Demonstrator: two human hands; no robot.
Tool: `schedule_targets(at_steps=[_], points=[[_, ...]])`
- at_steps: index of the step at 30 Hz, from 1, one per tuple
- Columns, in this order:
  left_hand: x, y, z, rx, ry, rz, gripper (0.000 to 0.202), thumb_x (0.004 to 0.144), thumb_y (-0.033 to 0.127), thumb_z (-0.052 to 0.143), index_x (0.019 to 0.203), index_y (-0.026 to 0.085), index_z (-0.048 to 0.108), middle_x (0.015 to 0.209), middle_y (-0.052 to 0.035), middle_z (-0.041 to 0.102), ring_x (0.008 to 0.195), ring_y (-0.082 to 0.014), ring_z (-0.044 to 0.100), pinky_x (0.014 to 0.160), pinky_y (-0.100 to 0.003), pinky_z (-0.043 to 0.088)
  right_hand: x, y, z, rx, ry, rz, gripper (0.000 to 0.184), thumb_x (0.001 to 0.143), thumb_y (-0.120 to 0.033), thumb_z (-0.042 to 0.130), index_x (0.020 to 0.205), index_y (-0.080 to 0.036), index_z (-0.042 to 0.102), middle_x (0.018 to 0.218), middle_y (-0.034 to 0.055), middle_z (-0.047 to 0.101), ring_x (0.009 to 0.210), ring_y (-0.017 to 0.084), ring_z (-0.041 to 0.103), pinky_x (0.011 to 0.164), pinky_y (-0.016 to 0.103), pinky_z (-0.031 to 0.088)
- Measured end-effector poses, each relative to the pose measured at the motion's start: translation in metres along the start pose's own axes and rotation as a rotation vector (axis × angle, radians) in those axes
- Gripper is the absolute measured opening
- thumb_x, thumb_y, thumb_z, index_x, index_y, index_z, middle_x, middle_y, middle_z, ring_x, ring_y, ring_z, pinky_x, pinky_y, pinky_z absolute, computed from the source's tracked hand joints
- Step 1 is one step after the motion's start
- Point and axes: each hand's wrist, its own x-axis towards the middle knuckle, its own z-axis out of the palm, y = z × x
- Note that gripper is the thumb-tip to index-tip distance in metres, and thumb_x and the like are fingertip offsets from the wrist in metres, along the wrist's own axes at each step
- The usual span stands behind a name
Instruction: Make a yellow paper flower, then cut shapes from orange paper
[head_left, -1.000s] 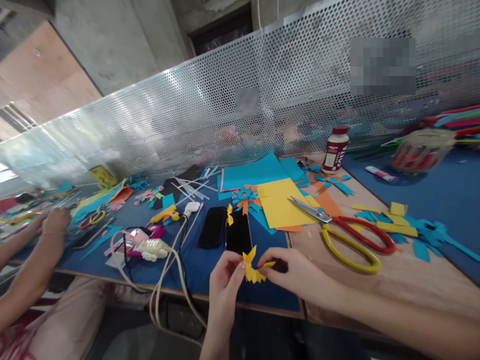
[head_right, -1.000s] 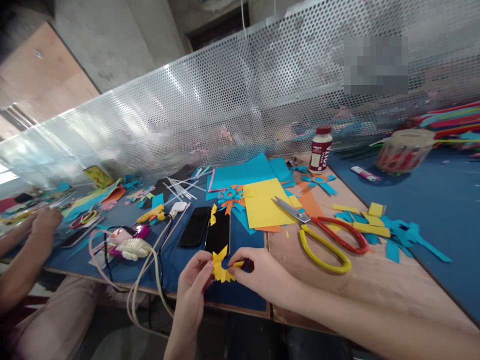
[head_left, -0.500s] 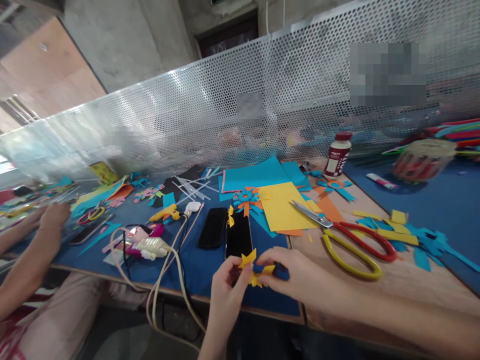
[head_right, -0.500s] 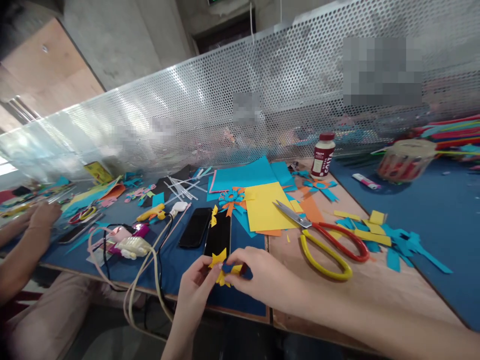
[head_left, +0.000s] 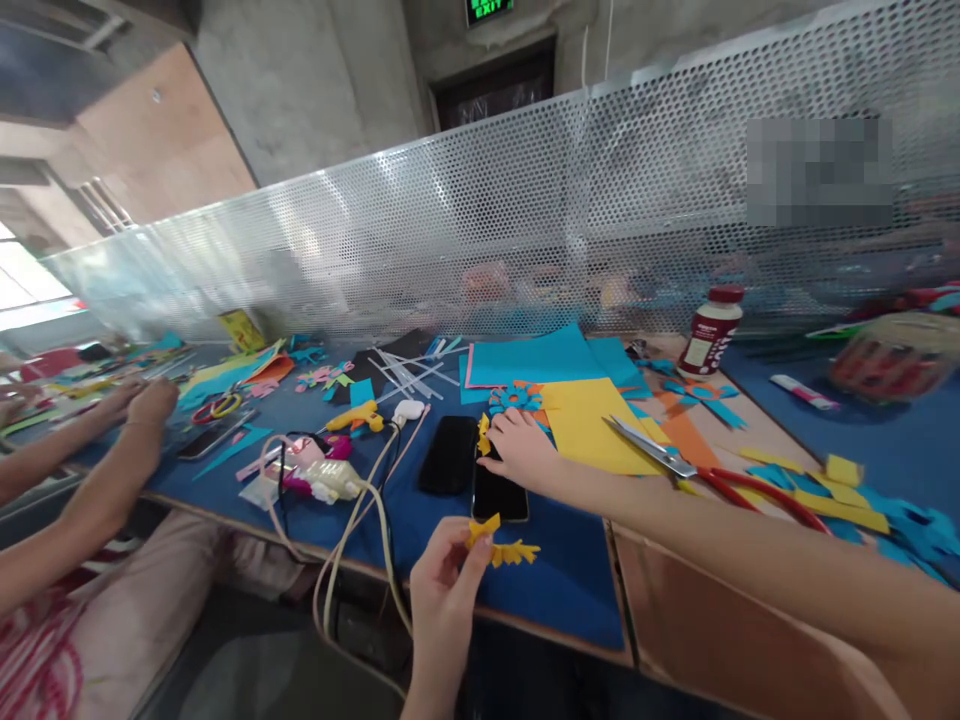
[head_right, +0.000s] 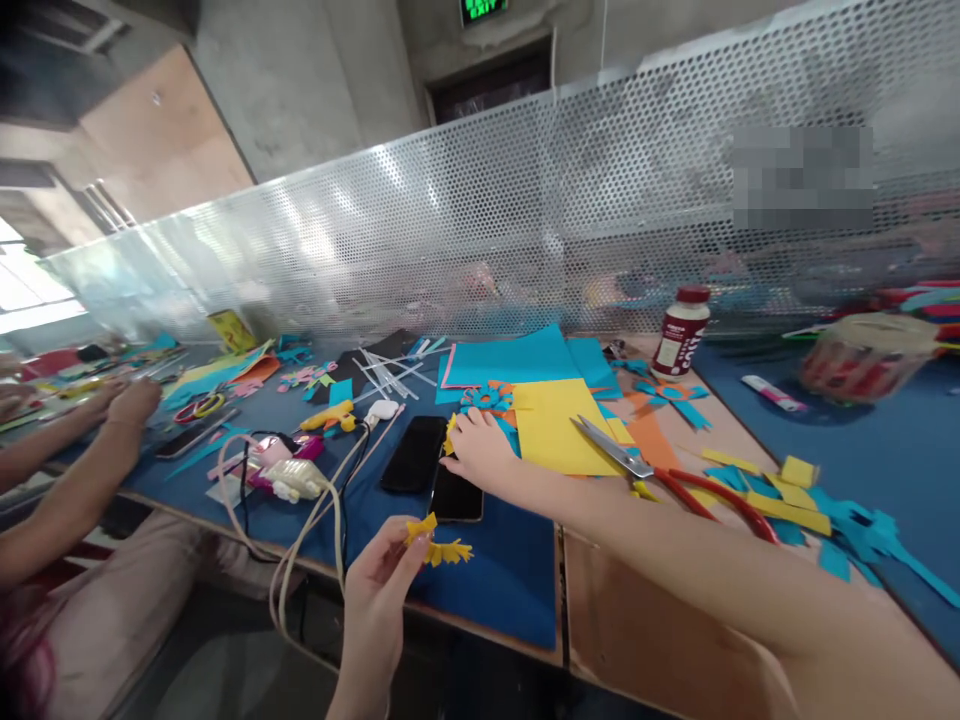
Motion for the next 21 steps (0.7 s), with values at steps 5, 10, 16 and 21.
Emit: schedule_targets(at_steps=[5,10,16,21], points=[[-0.002,0.002,-0.011,-0.048,0.065,0.003,0.019,0.079,0.030,0.067,0.071,0.015,0.059,0.079,-0.0030,0.054,0.074,-0.0138,0.053,0.064,-0.022,0.045,0.032,-0.019,-0.003,0.130,0.051,-0.038,0.034,0.092,-0.041,0.049,0.096,-0.012,0.066,0.099,0.0141,0.061,0.104,0.030,0.047,0.089,0.040,0.037],[-0.014,0.017,-0.017,-0.106,0.213,0.012,0.020,0.071,0.030,0.074,0.067,0.015,0.061,0.085,-0.0047,0.058,0.071,-0.0137,0.056,0.059,-0.021,0.046,0.132,-0.071,0.006,0.306,-0.078,-0.090,0.031,0.093,-0.032,0.045,0.098,-0.009,0.066,0.099,0.0149,0.066,0.102,0.026,0.052,0.088,0.033,0.037],[-0.025,0.024,-0.039,-0.092,0.383,0.006,0.023,0.068,0.032,0.076,0.064,0.015,0.062,0.081,-0.0042,0.059,0.070,-0.0137,0.056,0.059,-0.021,0.045,0.200,-0.129,0.032,0.397,-0.150,-0.015,0.024,0.090,-0.020,0.050,0.101,-0.006,0.066,0.108,0.0181,0.066,0.107,0.031,0.053,0.087,0.038,0.039],[-0.017,0.011,-0.064,-0.053,0.396,0.004,0.022,0.068,0.034,0.077,0.067,0.016,0.065,0.074,-0.0018,0.058,0.068,-0.0127,0.055,0.059,-0.020,0.046,0.203,-0.138,0.034,0.490,-0.162,0.023,0.024,0.087,-0.012,0.051,0.106,-0.003,0.062,0.111,0.0217,0.062,0.107,0.032,0.055,0.086,0.042,0.041]])
